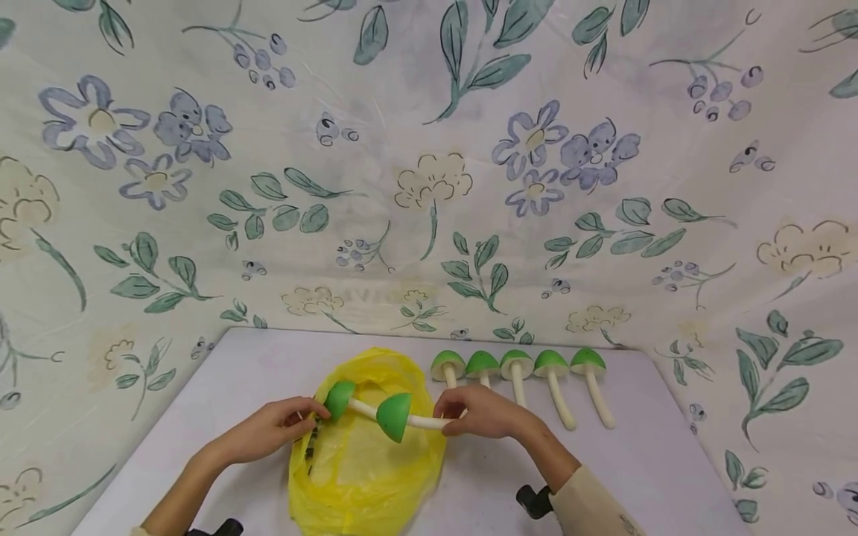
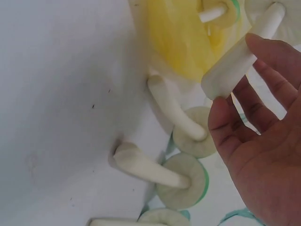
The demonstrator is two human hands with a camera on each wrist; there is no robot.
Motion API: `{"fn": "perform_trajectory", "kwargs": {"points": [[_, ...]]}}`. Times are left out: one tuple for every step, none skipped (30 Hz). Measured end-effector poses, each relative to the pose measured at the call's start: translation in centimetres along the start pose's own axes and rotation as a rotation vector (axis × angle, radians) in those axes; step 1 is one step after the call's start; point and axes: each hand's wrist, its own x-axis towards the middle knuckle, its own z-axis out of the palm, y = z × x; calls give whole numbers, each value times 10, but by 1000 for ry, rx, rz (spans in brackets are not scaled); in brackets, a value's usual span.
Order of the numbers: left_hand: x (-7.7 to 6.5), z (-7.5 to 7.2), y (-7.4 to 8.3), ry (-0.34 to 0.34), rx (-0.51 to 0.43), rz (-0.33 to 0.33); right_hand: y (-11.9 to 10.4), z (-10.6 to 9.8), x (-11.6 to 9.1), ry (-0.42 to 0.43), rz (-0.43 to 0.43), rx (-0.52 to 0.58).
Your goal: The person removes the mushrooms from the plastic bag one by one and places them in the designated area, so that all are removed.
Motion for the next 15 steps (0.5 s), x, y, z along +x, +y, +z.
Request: {"fn": "perform_trajectory", "kwargs": {"points": [[0,0,0,1,-3,-1,2,-1,-2,5,5,3],[-1,0,0,1,-6,-2,3,-1,-5,8,10,3],[-1,1,0,2,-9,-4,5,-2,-7,11,13,8],[-1,1,0,2,-13,-6,6,-3,-10,15,16,9],[-2,1,-1,2,-18,-7,8,-4,-12,19,20,10],[-2,1,-1,3,-19,-8,9,-5,-15,24,27,11],[-2,1,-1,4,-21,-9,11,-7,-17,28,31,11],[-2,1,-2,4,-23,-9,12,-8,-19,32,37,12],[-2,1,-2,4,-24,-8,13,-9,-21,36,39,16],[-2,1,-2,3,-25,-7,14,-10,-23,40,47,15],[-1,1,-3,3,-24,-6,15,-12,-25,44,53,15],[-1,1,-3,2,-24,-4,16,-13,-26,45,59,17],[-1,1,-3,1,-24,-3,17,-14,-28,46,64,17],[0,1,-3,1,-25,-1,18,-16,-30,47,68,17],[0,1,-3,0,-23,-1,18,-17,-31,50,74,13]]}}
